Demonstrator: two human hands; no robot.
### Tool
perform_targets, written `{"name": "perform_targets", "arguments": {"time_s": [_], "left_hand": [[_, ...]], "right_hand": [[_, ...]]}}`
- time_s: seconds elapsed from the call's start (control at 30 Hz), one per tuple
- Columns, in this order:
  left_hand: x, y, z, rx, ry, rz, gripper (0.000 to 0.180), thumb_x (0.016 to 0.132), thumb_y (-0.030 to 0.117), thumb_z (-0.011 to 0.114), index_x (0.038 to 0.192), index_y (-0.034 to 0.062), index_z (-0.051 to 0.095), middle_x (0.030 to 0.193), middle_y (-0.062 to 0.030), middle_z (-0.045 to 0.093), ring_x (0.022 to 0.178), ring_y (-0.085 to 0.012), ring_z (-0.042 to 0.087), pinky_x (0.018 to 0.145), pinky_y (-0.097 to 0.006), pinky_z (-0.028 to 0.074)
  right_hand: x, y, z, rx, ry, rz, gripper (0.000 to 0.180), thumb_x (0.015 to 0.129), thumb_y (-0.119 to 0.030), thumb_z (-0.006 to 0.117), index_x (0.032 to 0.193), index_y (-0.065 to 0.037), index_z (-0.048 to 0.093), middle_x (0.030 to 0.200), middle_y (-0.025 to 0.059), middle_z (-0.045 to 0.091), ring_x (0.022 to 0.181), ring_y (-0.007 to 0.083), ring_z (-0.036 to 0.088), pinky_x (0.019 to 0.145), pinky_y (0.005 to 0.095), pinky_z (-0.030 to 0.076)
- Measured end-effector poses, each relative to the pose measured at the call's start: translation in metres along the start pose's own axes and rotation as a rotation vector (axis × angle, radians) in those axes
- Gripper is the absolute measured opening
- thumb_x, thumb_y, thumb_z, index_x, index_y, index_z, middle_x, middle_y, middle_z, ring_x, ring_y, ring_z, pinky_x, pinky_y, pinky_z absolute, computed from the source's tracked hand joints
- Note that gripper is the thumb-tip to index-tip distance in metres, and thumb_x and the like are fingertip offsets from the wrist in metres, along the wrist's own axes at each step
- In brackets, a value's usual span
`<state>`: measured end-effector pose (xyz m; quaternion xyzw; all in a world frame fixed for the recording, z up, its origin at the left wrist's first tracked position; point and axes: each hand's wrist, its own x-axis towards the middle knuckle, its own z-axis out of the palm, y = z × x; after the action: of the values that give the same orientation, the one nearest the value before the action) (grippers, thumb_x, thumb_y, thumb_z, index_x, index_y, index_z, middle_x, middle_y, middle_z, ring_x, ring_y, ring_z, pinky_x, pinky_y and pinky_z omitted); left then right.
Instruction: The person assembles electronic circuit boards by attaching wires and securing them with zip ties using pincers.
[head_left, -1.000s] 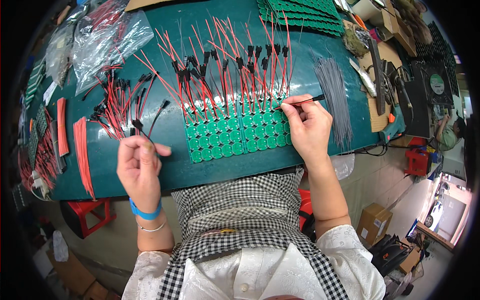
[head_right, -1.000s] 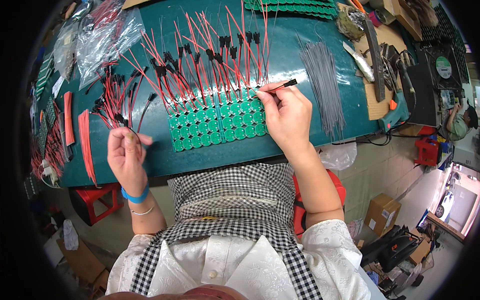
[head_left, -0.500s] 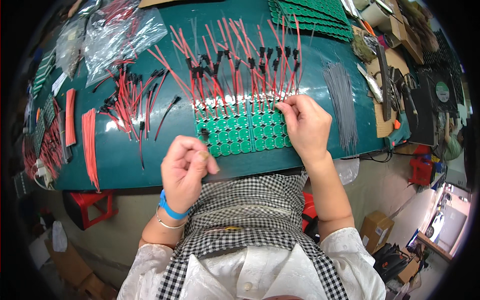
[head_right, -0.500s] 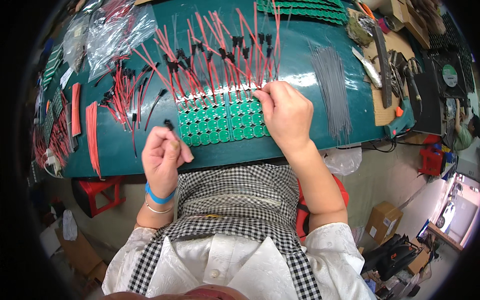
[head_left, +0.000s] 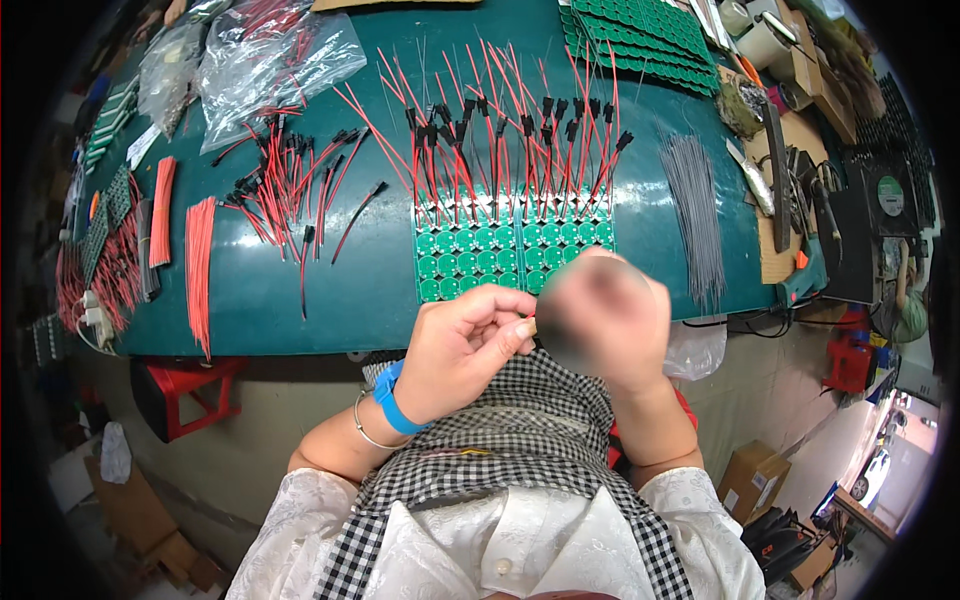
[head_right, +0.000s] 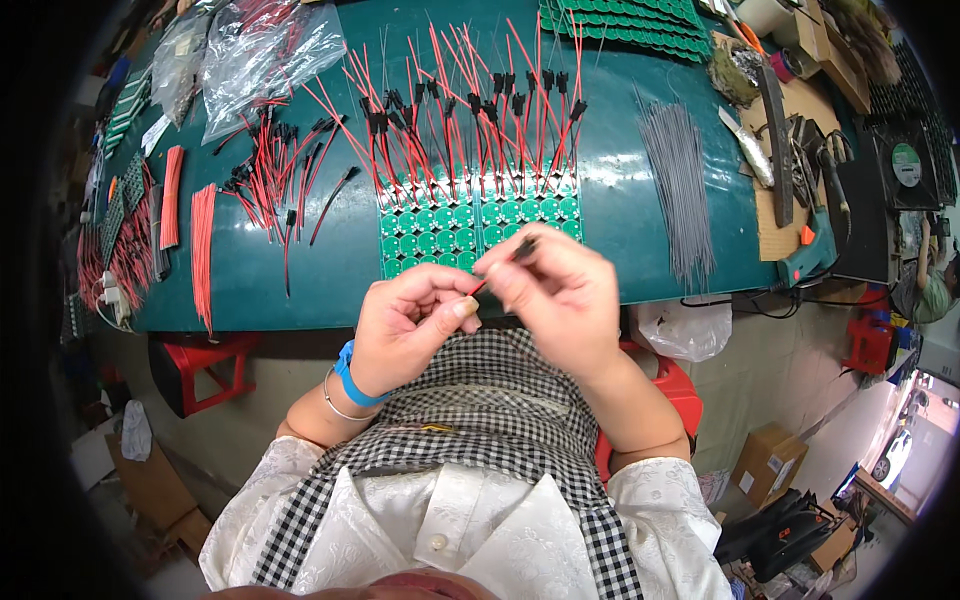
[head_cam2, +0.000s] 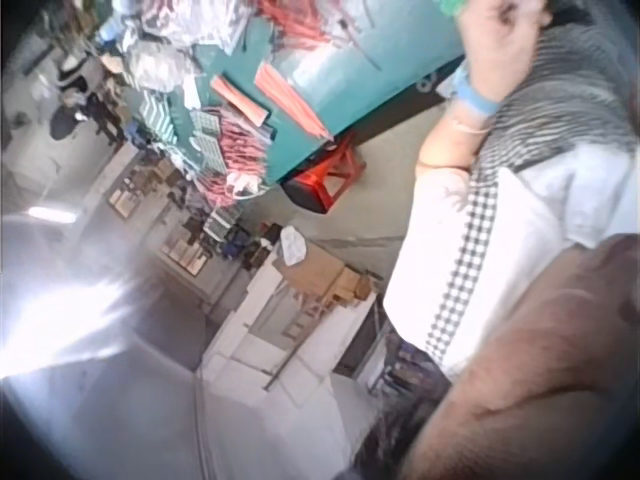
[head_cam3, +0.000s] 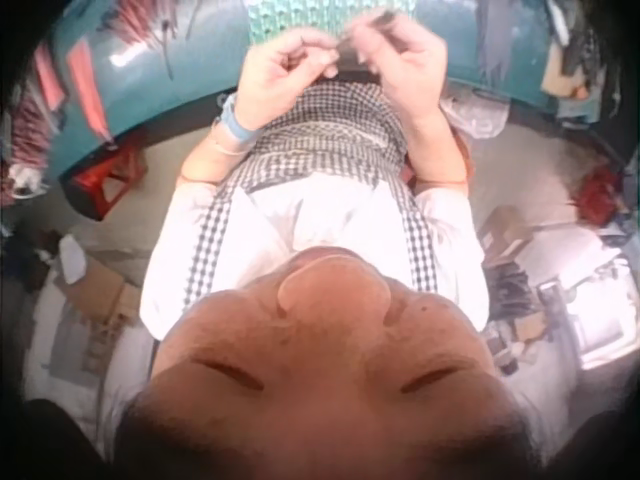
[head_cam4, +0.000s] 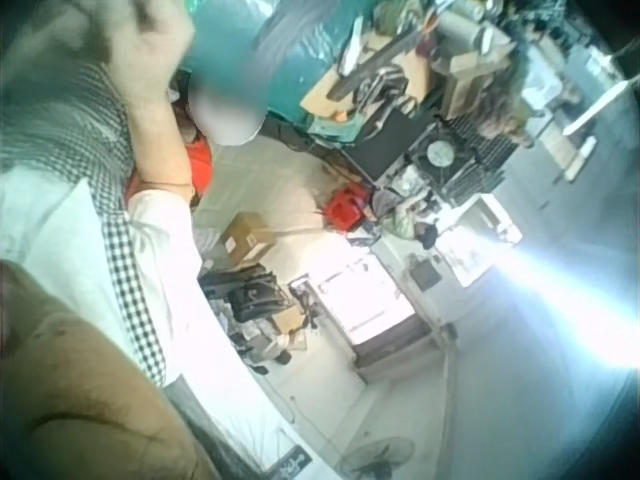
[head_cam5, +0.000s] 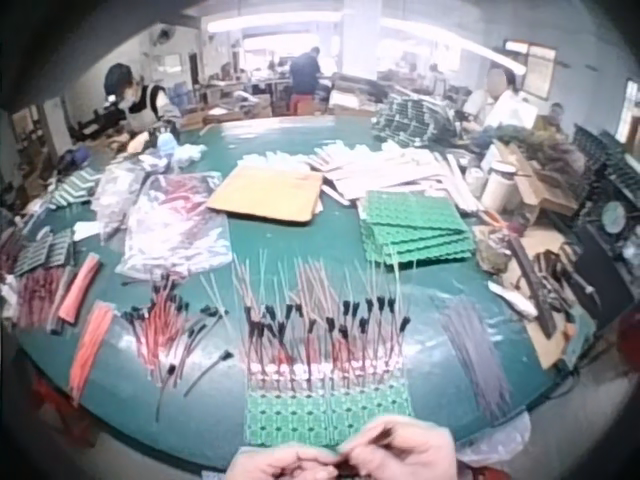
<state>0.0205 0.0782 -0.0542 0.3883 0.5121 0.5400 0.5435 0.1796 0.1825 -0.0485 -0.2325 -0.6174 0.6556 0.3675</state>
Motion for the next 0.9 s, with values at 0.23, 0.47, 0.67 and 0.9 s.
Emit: {"name": "perform_targets", "arguments": {"time_s": [0.23,0.47,0.67,0.9], "left_hand": [[-0.004,0.000,0.002,0.228,-0.092,-0.019,0.011,0.095,0.005,0.063,0.101,-0.0034,0.066,0.083,-0.0075,0.071,0.075,-0.0099,0.068,0.064,-0.021,0.053],[-0.002,-0.006,-0.009,-0.323,-0.528,-0.317,0.012,0.097,0.006,0.060,0.103,-0.0029,0.065,0.086,-0.0042,0.068,0.076,-0.0085,0.064,0.070,-0.024,0.052],[0.001,0.010,-0.014,0.426,0.014,0.260,0.005,0.088,-0.002,0.064,0.086,-0.0022,0.069,0.076,-0.0057,0.068,0.067,-0.0075,0.061,0.059,-0.022,0.047],[0.002,-0.007,-0.047,0.663,0.346,0.255,0.005,0.087,0.002,0.070,0.087,-0.0025,0.067,0.073,-0.0024,0.062,0.060,-0.0055,0.048,0.054,-0.020,0.038]], "right_hand": [[-0.018,-0.004,-0.008,-0.221,-0.104,0.044,0.012,0.082,0.004,0.072,0.092,-0.002,0.072,0.083,0.0063,0.066,0.080,0.0166,0.064,0.070,0.0288,0.051],[-0.013,-0.025,-0.029,-0.217,-0.398,-0.093,0.010,0.073,-0.001,0.080,0.080,-0.002,0.072,0.082,0.0085,0.069,0.074,0.0204,0.069,0.064,0.0299,0.054],[0.020,0.014,-0.061,-0.165,0.424,0.197,0.003,0.088,-0.001,0.068,0.089,0.002,0.069,0.079,0.0041,0.068,0.066,0.0071,0.062,0.059,0.0216,0.049],[0.026,0.041,-0.067,-0.441,0.433,0.108,0.006,0.084,-0.001,0.072,0.087,0.003,0.070,0.079,0.0041,0.067,0.064,0.0072,0.060,0.060,0.0232,0.049]]}}
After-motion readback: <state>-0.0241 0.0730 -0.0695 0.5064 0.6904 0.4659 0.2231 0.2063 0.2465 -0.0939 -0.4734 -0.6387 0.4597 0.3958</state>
